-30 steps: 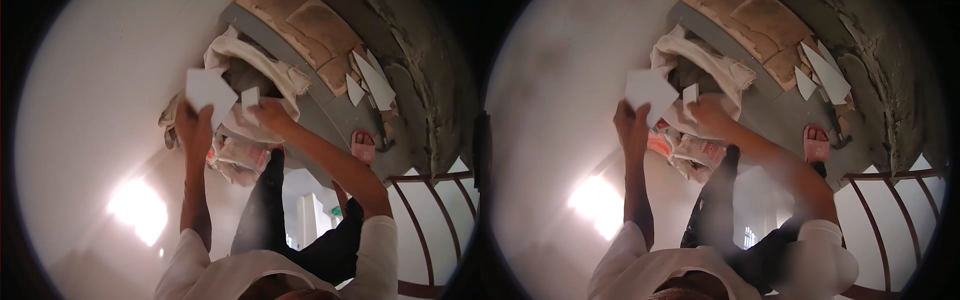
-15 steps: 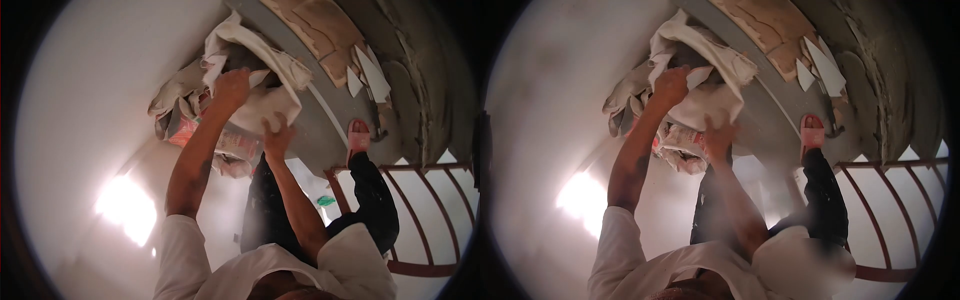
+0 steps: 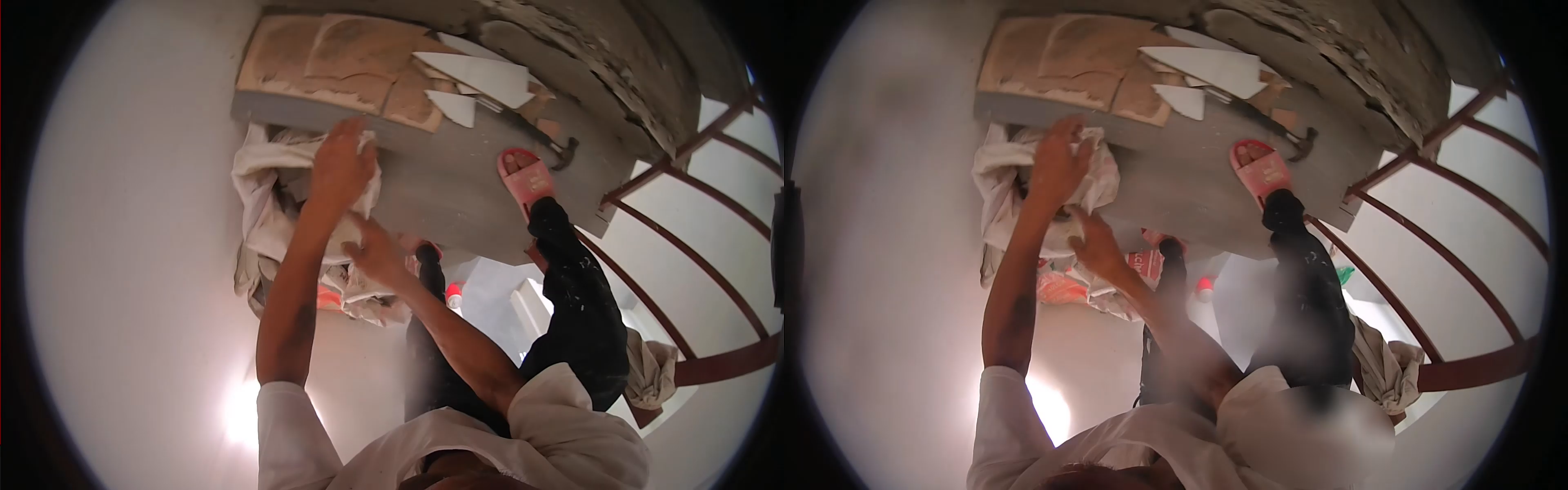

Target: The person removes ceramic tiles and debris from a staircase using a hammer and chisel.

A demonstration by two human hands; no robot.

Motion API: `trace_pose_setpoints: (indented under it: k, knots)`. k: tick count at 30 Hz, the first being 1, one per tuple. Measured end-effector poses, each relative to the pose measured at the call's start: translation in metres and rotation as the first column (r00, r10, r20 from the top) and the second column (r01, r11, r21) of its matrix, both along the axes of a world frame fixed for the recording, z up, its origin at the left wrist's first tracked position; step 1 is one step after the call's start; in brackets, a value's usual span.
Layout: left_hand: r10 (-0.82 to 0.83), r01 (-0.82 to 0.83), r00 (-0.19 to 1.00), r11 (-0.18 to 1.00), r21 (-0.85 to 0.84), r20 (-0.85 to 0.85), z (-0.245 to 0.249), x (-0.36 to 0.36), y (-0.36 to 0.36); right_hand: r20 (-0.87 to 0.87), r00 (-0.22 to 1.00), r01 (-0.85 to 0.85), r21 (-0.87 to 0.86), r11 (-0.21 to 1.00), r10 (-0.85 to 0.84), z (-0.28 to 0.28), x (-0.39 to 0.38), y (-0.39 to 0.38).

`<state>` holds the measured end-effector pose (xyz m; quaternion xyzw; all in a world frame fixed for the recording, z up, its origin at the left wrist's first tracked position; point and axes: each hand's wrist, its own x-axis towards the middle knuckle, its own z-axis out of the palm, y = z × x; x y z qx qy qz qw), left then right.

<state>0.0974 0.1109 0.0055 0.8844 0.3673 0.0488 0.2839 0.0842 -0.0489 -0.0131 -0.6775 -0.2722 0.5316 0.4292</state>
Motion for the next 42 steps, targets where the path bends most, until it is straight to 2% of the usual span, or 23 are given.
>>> trace_pose_setpoints:
  k: [1, 2, 5, 6, 9, 10, 11, 14, 16, 20, 22, 24, 27, 29, 30, 32, 33, 34, 36, 37, 38, 40, 42]
  knots:
    - [-0.062, 0.061, 0.998, 0.998, 0.005, 0.005, -0.011, 0.025, -0.005, -0.03, 0.999, -0.036, 0.016, 0.999, 0.036, 0.002, 0.008, -0.001]
    - [-0.118, 0.117, 0.993, 0.991, 0.06, 0.004, -0.022, 0.048, -0.013, 0.033, 0.999, -0.035, 0.091, 0.995, 0.032, -0.021, 0.001, -0.007]
    - [-0.272, 0.272, 0.962, 0.927, 0.258, -0.038, -0.058, 0.12, -0.022, -0.101, 0.985, 0.153, 0.143, 0.978, -0.139, -0.024, 0.02, -0.012]
    - [-0.306, 0.315, 0.949, 0.888, 0.336, -0.08, -0.075, 0.142, -0.02, -0.062, 0.976, 0.217, 0.176, 0.96, -0.209, -0.026, 0.03, -0.015]
    - [-0.362, 0.412, 0.911, 0.785, 0.464, -0.196, -0.105, 0.195, -0.007, -0.101, 0.883, 0.46, -0.006, 0.888, -0.458, -0.038, 0.072, -0.024]
    - [-0.381, 0.449, 0.894, 0.753, 0.482, -0.237, -0.111, 0.205, -0.003, -0.131, 0.821, 0.552, -0.065, 0.831, -0.555, -0.052, 0.084, -0.029]
    - [-0.388, 0.478, 0.876, 0.773, 0.417, -0.285, -0.116, 0.211, -0.001, -0.153, 0.747, 0.634, -0.131, 0.762, -0.647, -0.067, 0.098, -0.036]
    - [-0.425, 0.515, 0.832, 0.83, 0.214, -0.356, -0.109, 0.224, 0.008, -0.09, 0.643, 0.745, -0.156, 0.649, -0.76, -0.073, 0.146, -0.05]
    - [-0.48, 0.6, 0.787, 0.742, 0.298, -0.389, -0.111, 0.224, 0.01, -0.107, 0.559, 0.807, -0.157, 0.569, -0.823, -0.085, 0.16, -0.059]
    - [-0.525, 0.736, 0.676, 0.516, 0.438, -0.517, -0.101, 0.2, 0.009, 0.263, 0.608, 0.771, 0.027, 0.636, -0.749, -0.123, 0.193, -0.076]
    - [-0.532, 0.706, 0.708, 0.547, 0.449, -0.464, -0.084, 0.187, 0.008, -0.202, 0.369, 0.907, -0.132, 0.399, -0.907, -0.091, 0.227, -0.071]
    - [-0.529, 0.645, 0.764, 0.617, 0.45, -0.369, -0.06, 0.163, 0.009, -0.42, 0.192, 0.923, -0.23, 0.309, -0.887, -0.08, 0.242, -0.065]
    - [-0.351, 0.426, 0.896, 0.853, 0.302, -0.272, -0.01, 0.111, 0.012, -0.017, 0.56, 0.814, -0.174, 0.554, -0.828, -0.075, 0.218, -0.039]
    - [-0.16, 0.205, 0.955, 0.965, 0.166, -0.248, 0.035, 0.067, 0.007, 0.129, 0.803, 0.589, -0.015, 0.808, -0.582, -0.091, 0.17, -0.028]
    - [-0.064, 0.089, 0.969, 0.991, 0.095, -0.238, 0.056, 0.042, 0.001, 0.222, 0.87, 0.441, 0.051, 0.896, -0.441, -0.094, 0.146, -0.022]
    - [0.143, -0.161, 0.975, 0.982, -0.102, -0.169, 0.088, -0.018, -0.013, 0.221, 0.947, 0.177, 0.243, 0.954, -0.232, -0.059, 0.102, 0.002]
    - [0.339, -0.387, 0.92, 0.865, -0.318, -0.198, 0.108, -0.043, -0.026, 0.275, 0.948, 0.089, 0.26, 0.962, -0.162, -0.038, 0.085, 0.015]
    - [0.504, -0.564, 0.821, 0.651, -0.508, -0.266, 0.124, -0.063, -0.04, 0.332, 0.939, -0.001, 0.268, 0.963, -0.092, -0.023, 0.07, 0.024]
    - [0.727, -0.655, 0.639, 0.343, -0.674, -0.25, 0.126, -0.106, -0.073, 0.397, 0.918, -0.1, 0.17, 0.98, 0.024, -0.009, 0.043, 0.032]
    - [0.812, -0.644, 0.523, 0.18, -0.744, -0.257, 0.123, -0.118, -0.081, 0.429, 0.899, -0.148, 0.122, 0.981, 0.082, -0.007, 0.035, 0.036]
    - [0.876, -0.615, 0.424, 0.092, -0.783, -0.231, 0.118, -0.125, -0.085, 0.422, 0.901, -0.158, 0.105, 0.982, 0.1, -0.011, 0.028, 0.037]
    - [0.96, -0.52, 0.199, -0.065, -0.852, -0.195, 0.101, -0.12, -0.089, 0.403, 0.905, -0.18, 0.07, 0.981, 0.138, -0.028, 0.02, 0.039]
    - [0.982, -0.386, 0.012, -0.169, -0.907, -0.188, 0.062, -0.119, -0.082, 0.368, 0.91, -0.221, 0.035, 0.975, 0.193, -0.029, 0.027, 0.045]
